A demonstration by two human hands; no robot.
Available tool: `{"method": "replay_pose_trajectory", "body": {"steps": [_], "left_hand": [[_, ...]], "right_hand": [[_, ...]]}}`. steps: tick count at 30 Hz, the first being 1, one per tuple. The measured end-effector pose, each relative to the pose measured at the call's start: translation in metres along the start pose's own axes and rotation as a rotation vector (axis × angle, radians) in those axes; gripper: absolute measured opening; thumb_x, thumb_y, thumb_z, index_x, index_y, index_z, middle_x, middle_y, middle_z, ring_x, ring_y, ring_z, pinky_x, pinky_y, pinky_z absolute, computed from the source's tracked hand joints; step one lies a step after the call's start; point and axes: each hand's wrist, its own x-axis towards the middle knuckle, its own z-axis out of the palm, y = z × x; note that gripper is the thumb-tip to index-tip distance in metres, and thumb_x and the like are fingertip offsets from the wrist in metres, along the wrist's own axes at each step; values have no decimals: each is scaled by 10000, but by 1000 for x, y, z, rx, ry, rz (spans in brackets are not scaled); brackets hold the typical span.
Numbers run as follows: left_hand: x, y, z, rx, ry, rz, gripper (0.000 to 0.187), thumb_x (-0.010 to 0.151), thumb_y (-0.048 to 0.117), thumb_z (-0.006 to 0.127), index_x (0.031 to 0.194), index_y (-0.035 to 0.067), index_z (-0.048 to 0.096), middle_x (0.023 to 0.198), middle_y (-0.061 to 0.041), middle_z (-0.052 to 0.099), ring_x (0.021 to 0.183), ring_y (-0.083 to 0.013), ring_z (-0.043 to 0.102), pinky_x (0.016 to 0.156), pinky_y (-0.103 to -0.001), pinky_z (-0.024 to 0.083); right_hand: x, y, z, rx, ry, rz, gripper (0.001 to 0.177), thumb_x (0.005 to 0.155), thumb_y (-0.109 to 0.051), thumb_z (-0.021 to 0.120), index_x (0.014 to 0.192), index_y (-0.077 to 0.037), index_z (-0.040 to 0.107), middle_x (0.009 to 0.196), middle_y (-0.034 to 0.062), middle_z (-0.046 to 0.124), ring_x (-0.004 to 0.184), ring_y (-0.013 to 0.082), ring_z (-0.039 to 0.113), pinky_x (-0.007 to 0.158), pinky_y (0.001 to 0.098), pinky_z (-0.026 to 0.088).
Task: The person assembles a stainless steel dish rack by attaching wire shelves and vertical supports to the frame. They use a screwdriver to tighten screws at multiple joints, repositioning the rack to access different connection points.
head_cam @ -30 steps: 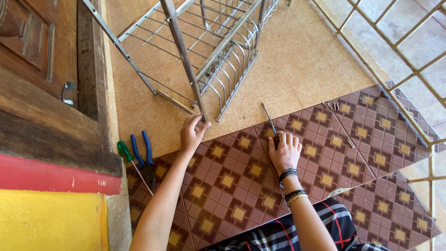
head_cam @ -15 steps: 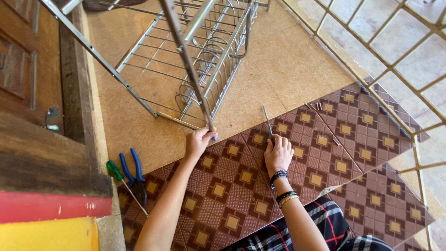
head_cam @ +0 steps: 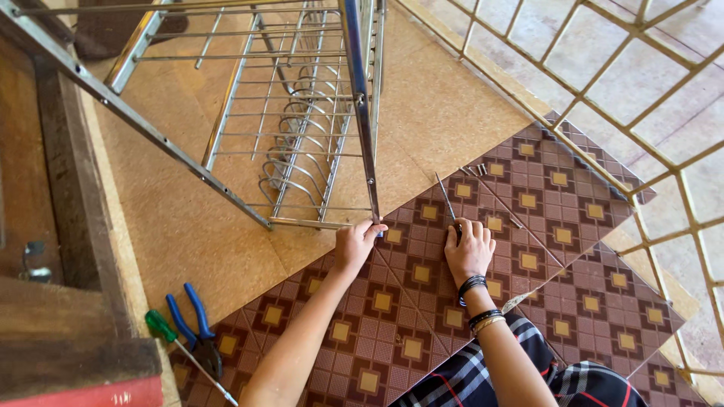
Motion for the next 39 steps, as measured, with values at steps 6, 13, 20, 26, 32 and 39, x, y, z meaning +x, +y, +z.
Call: {"method": "replay_pose_trajectory", "body": {"steps": [6, 13, 20, 26, 32, 39], "left_hand": [[13, 22, 34, 112, -169, -181, 351, 940, 436, 708, 882, 104, 806, 482, -62, 619, 374, -182, 514, 399, -332, 371], [1, -13, -11, 50, 161, 266, 336, 1050, 309, 627, 836, 99, 779, 568, 23, 638, 423, -43, 466, 360, -226, 305], [-25, -91, -124, 206, 321, -251, 390, 973, 309, 701, 647, 120, 601, 537, 63, 475, 480, -84, 397, 465, -262, 291], [-34, -128, -122, -340, 492, -350, 90, 868, 34, 622, 873, 60, 536, 820, -12, 500, 765, -114, 466, 706, -235, 395], [-32, -136, -121, -181, 491, -330, 142, 839, -11, 544, 970, 35, 571, 914, -73, 593, 878, -180, 578, 854, -296, 490], [-22, -112, -131, -39, 246, -290, 208, 922, 140, 624, 1109, 103, 706, 1080, -81, 753, 988, -239, 708, 900, -364, 554]], "right_hand": [[29, 15, -3, 27, -41, 1, 300, 932, -410, 693, 1069, -143, 685, 1111, 85, 650, 1126, 302, 560, 983, 464, 405], [106, 31, 34, 61, -177, -145, 374, 1012, -205, 574, 1350, -50, 546, 1357, 172, 604, 1290, 350, 522, 1092, 457, 433], [154, 26, 77, -235, -314, -287, 621, 925, -105, 578, 1524, -49, 423, 1424, 191, 553, 1274, 383, 509, 1082, 443, 427], [152, 19, 98, -213, -255, -236, 222, 963, -48, 576, 1152, -54, 693, 1262, 154, 652, 1257, 369, 563, 1004, 446, 533], [148, 25, 102, -224, -177, -241, 218, 954, -48, 593, 1139, -30, 707, 1169, 189, 654, 1142, 400, 597, 941, 487, 551], [135, 0, 63, -20, -92, -209, 114, 936, -37, 642, 1029, -18, 705, 1008, 168, 682, 966, 350, 647, 878, 470, 555]]}}
